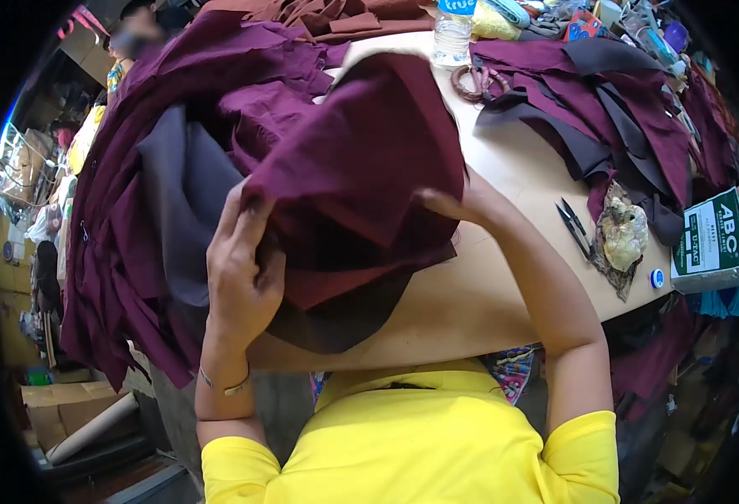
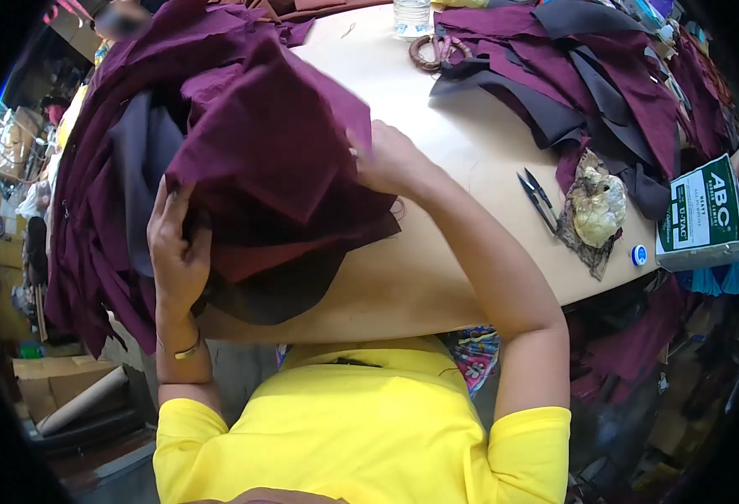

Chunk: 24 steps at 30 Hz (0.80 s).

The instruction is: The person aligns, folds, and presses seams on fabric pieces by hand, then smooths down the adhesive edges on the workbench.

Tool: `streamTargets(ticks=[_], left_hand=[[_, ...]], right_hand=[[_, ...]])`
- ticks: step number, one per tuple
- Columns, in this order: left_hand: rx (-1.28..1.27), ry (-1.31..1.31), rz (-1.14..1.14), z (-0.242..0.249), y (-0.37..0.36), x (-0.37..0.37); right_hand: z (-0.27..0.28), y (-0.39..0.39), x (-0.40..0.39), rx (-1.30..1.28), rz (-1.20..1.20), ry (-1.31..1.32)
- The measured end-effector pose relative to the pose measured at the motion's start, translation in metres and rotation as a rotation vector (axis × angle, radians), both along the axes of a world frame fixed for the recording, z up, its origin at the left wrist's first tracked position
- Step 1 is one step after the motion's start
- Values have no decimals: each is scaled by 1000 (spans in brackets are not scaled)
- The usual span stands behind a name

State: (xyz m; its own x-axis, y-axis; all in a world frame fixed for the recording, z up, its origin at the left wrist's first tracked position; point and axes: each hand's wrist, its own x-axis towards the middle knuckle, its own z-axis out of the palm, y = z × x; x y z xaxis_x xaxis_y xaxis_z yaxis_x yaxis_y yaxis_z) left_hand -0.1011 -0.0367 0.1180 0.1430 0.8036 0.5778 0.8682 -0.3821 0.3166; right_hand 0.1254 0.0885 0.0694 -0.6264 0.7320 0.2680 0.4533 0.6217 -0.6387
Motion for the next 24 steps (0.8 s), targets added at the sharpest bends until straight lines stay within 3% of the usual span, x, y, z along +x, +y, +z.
streamTargets(ticks=[1, 4, 7, 10, 12, 14, 19, 20, 24], left_hand=[[23, 33, 19, -3, 2, -4], [-9, 32, -23, 3, 7, -5], [-17, 7, -77, 4, 9, 0], [-18, 31, -75, 4, 9, 8], [-52, 69, -65, 7, 4, 15], [33, 180, -257, 11, 4, 24], [12, 273, -421, -17, -6, 46], [-16, 379, -416, -24, -7, 48], [-74, 293, -426, -67, -3, 53]], right_hand=[[10, 6, -1, -312, -60, -158], [1, 2, 27, -572, 142, -95], [3, -14, 39, -696, 317, 292], [10, -26, 31, -692, 576, 497], [13, -32, 9, -589, 691, 293], [13, -26, -15, -201, 720, 95], [-12, 2, -30, -61, 286, 141], [-9, 6, -27, -99, 242, 187], [-4, 5, -2, -492, 114, 460]])
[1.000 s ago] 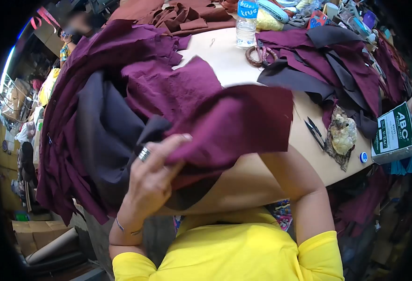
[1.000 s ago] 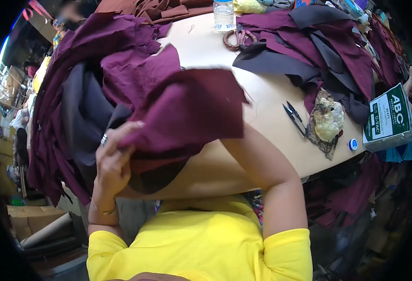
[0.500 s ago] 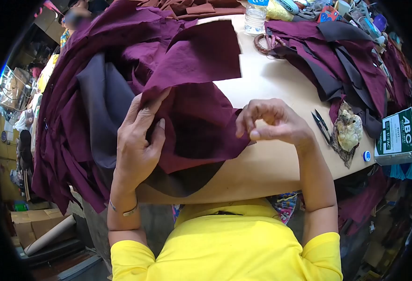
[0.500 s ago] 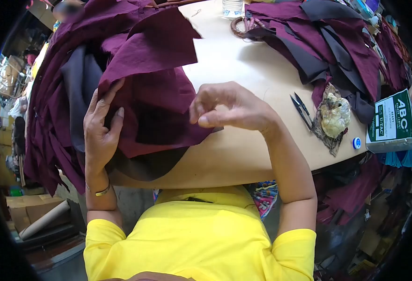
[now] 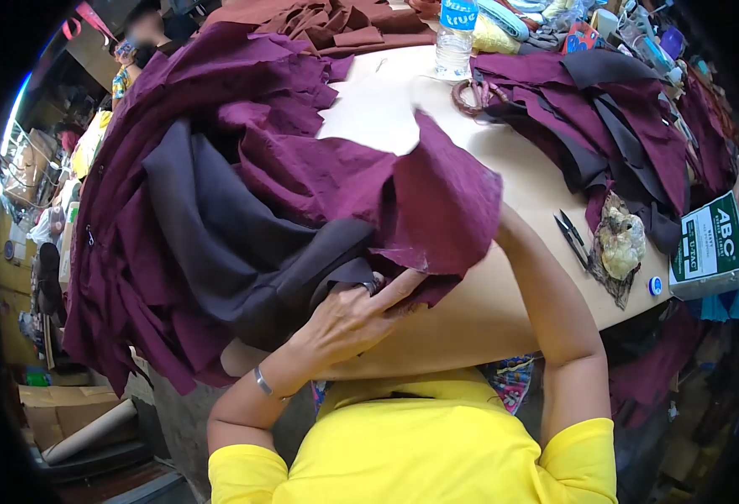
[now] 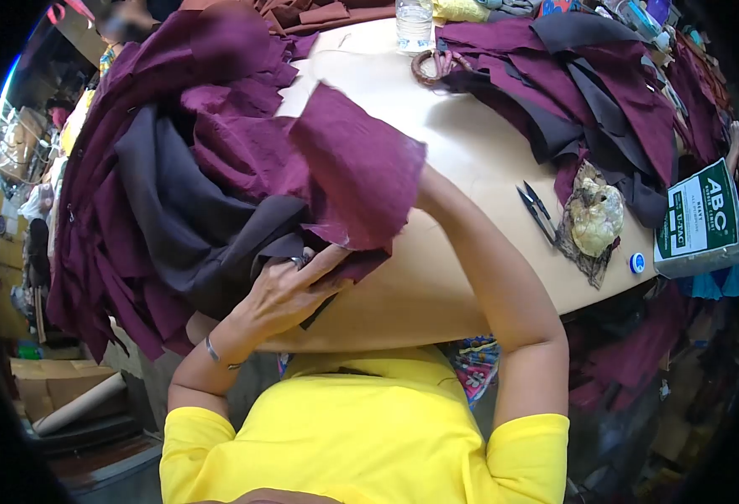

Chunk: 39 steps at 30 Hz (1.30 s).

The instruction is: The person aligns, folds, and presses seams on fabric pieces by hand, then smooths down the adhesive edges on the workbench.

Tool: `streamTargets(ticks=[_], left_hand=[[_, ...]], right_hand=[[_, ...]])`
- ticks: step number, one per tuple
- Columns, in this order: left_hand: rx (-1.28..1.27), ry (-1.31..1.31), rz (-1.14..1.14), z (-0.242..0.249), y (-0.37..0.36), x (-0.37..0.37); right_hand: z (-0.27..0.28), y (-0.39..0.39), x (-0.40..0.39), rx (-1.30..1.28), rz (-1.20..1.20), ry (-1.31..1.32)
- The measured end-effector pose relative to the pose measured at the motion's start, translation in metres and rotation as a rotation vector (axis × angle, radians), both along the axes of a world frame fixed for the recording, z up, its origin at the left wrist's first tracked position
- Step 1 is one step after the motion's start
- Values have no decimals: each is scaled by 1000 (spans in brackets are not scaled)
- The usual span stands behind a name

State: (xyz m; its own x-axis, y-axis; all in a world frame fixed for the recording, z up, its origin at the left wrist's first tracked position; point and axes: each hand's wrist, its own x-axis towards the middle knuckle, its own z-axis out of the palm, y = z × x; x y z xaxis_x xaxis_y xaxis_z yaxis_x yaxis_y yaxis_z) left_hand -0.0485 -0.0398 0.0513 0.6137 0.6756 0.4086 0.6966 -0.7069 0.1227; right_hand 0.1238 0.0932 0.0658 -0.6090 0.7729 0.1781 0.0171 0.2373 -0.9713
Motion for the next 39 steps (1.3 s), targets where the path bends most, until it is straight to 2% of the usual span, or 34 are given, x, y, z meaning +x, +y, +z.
streamTargets(ticks=[2, 3, 6, 7, 10, 11, 14, 15, 19, 22, 23, 26, 27, 30, 32, 37, 39], left_hand=[[-39, -1, -51, -5, 0, -3], [21, -29, -67, -5, 1, -4], [90, -67, -67, -23, 0, -12], [99, -50, -84, -22, -1, -14], [89, -27, -110, -22, -3, -16], [81, -30, -110, -22, -4, -16], [106, -52, -112, -22, -4, -14], [101, -65, -98, -23, -4, -15], [121, -124, -54, -28, 2, -19], [-7, -79, -56, -28, -1, -21], [-70, -52, -60, -26, -3, -21], [-105, 35, -35, -20, -5, -18], [-100, 38, -46, -15, -6, -16], [-48, -28, -10, -8, -14, -11], [51, -176, 103, -14, -20, -2], [-184, -151, 401, -28, -32, 1], [-185, -146, 372, -36, -25, -10]], right_hand=[[-23, 1, 17, -334, -64, 121], [-37, 6, 25, -541, -113, 116], [-42, -4, 42, -763, -208, 489], [-48, 3, 49, -831, -163, 612], [-34, 2, 56, -702, -12, 663], [-19, -6, 56, -653, -12, 606], [-22, -11, 65, -199, -82, 182], [-11, -18, 68, -297, -168, 148], [1, -35, 85, -292, -366, 361], [-5, -48, 117, -237, -468, 145], [-1, -57, 126, -213, -475, -246], [-32, -65, 131, 422, -593, -1136], [-31, -63, 130, 411, -635, -1085], [-13, -51, 103, 692, -658, -836], [-6, -43, 71, 604, -503, -781], [-51, -29, 14, 807, -307, -848], [-45, -33, 5, 622, -196, -864]])
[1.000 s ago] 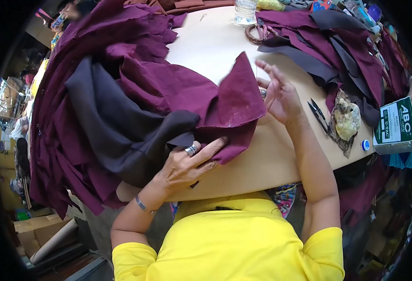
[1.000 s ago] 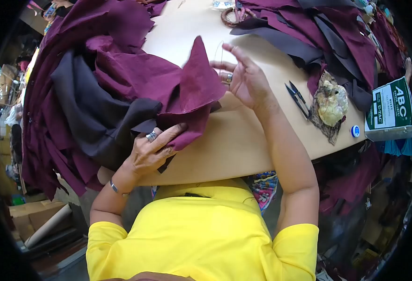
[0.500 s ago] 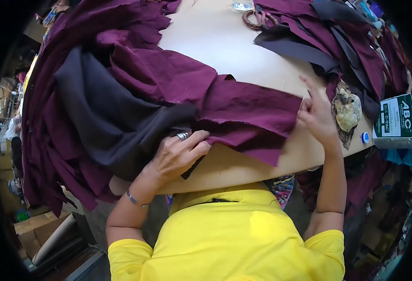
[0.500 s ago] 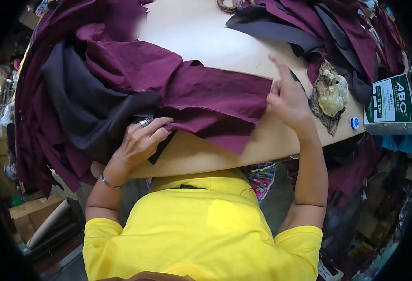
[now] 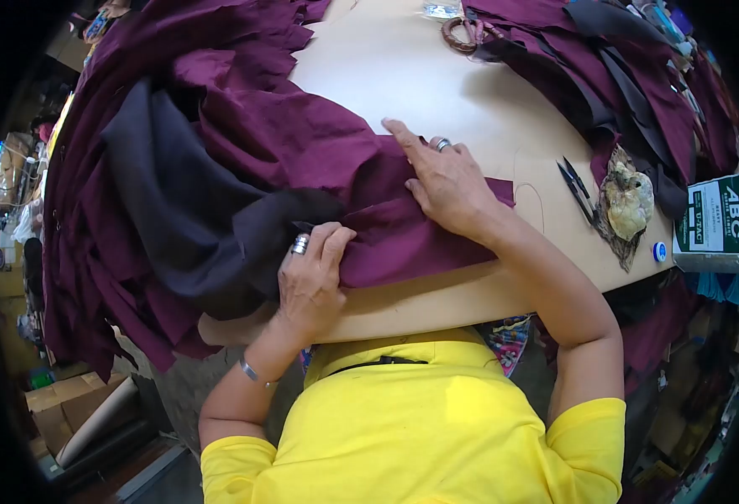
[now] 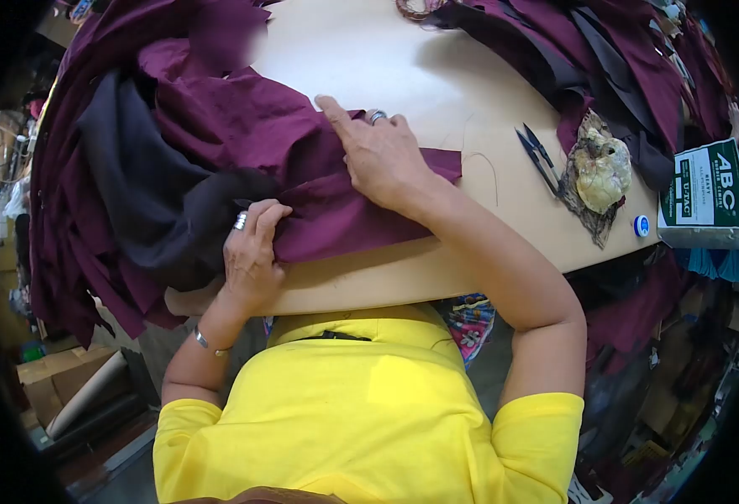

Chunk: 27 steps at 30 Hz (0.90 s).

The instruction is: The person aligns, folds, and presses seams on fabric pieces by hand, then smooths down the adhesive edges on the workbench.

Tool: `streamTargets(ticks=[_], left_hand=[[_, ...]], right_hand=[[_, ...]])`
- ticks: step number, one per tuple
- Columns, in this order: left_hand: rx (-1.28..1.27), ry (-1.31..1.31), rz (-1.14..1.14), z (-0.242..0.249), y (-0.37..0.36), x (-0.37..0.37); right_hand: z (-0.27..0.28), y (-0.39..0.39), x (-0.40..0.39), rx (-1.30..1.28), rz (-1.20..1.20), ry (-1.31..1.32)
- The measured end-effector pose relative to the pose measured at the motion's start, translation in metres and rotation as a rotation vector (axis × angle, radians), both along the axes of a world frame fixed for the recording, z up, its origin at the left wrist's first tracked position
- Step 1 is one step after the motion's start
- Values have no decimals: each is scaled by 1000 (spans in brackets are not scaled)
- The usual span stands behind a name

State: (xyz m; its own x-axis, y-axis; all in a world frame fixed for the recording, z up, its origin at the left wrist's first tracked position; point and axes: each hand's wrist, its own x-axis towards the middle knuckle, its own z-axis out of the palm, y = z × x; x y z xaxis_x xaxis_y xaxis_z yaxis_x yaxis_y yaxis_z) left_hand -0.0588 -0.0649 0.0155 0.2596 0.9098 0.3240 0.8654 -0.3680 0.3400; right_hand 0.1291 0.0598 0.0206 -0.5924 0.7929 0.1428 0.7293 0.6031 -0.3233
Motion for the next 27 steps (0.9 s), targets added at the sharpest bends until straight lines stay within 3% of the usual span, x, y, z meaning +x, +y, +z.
streamTargets(ticks=[5, 8, 13, 16, 17, 18, 19, 21, 23, 27], left_hand=[[131, 43, -77, -4, 54, -37], [239, 233, -158, -2, 112, -57], [525, 670, -213, 68, 153, -62], [472, 675, -230, 61, 149, -73], [349, 596, -212, 45, 140, -80], [228, 516, -194, 23, 128, -89], [112, 437, -176, 12, 115, -93], [45, 276, -205, 35, 85, -62], [20, 83, -310, 17, 55, -51], [12, 42, -295, -1, 34, -22]], right_hand=[[19, -2, 9, -326, -65, 366], [6, 11, -2, 129, 98, 529], [44, 27, -2, -66, -139, 508], [31, 29, 0, -123, -131, 616], [25, 28, 0, -138, -106, 661], [35, 25, 0, -406, -202, 570], [32, 21, 0, -413, -193, 622], [13, 22, 0, -416, -170, 724], [4, 31, 0, -455, -98, 822], [19, 38, -13, -719, 18, 1056]])
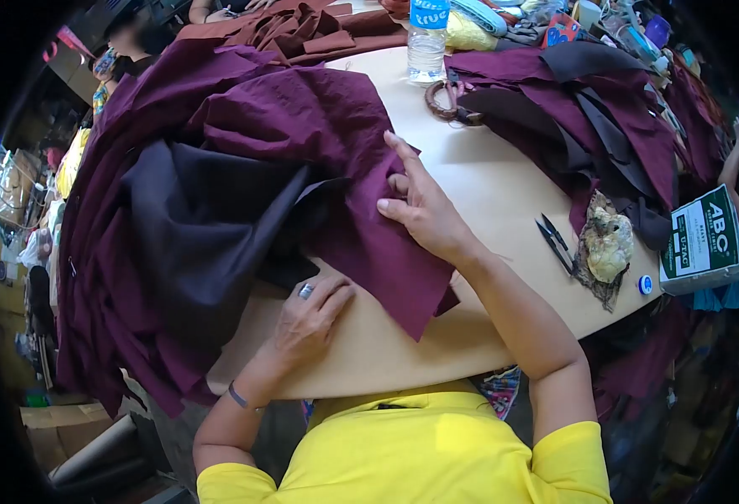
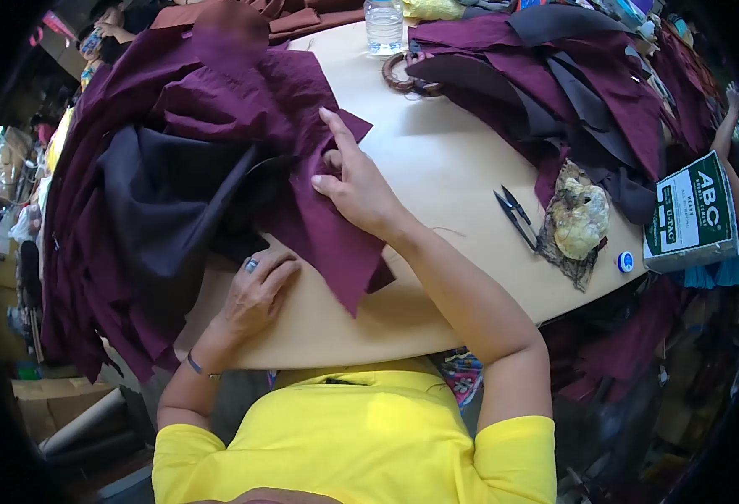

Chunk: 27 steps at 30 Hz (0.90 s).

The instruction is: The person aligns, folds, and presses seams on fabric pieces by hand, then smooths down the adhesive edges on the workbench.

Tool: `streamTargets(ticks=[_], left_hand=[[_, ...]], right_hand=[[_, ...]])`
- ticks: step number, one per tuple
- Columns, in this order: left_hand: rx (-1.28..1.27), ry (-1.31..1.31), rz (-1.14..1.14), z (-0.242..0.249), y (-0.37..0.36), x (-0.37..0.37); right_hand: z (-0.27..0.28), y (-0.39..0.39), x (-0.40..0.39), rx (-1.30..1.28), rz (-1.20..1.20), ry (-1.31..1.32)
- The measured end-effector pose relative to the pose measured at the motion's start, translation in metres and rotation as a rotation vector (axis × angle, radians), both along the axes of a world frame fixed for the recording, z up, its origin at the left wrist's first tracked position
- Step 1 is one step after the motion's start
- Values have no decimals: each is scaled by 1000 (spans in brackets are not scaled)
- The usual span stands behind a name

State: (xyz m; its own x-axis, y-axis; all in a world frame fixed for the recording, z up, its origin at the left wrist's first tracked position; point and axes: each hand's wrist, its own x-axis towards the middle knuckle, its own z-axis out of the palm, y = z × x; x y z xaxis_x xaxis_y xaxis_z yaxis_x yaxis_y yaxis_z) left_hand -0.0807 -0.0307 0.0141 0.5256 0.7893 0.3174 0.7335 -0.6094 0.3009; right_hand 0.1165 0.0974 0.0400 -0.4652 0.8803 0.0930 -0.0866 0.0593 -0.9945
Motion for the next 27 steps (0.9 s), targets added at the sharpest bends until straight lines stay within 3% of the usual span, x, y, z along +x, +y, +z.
streamTargets(ticks=[3, 4, 6, 8, 9, 13, 16, 19, 27], left_hand=[[-181, -177, -11, -6, 13, 9], [-465, -637, 29, -2, 19, 12], [-1029, -1565, 112, 13, 34, 20], [-1012, -1645, 6, 4, 56, 11], [-1053, -1718, 85, -1, 63, 8], [-1040, -1773, 257, -1, 69, 32], [-1239, -1648, 130, 7, 81, 35], [-1612, -1745, -31, -8, 88, 47], [-1293, -2048, -250, -4, 103, 57]], right_hand=[[19, -4, -8, -99, 93, 380], [25, -6, -9, -130, 114, 508], [26, -8, 2, -94, 94, 465], [23, -8, 12, 41, -1, 321], [18, -8, 16, 106, -58, 254], [22, -17, 23, -94, -36, 445], [22, -23, 15, -120, -22, 567], [20, -23, 14, -86, -38, 539], [14, -26, 16, -58, -1, 549]])
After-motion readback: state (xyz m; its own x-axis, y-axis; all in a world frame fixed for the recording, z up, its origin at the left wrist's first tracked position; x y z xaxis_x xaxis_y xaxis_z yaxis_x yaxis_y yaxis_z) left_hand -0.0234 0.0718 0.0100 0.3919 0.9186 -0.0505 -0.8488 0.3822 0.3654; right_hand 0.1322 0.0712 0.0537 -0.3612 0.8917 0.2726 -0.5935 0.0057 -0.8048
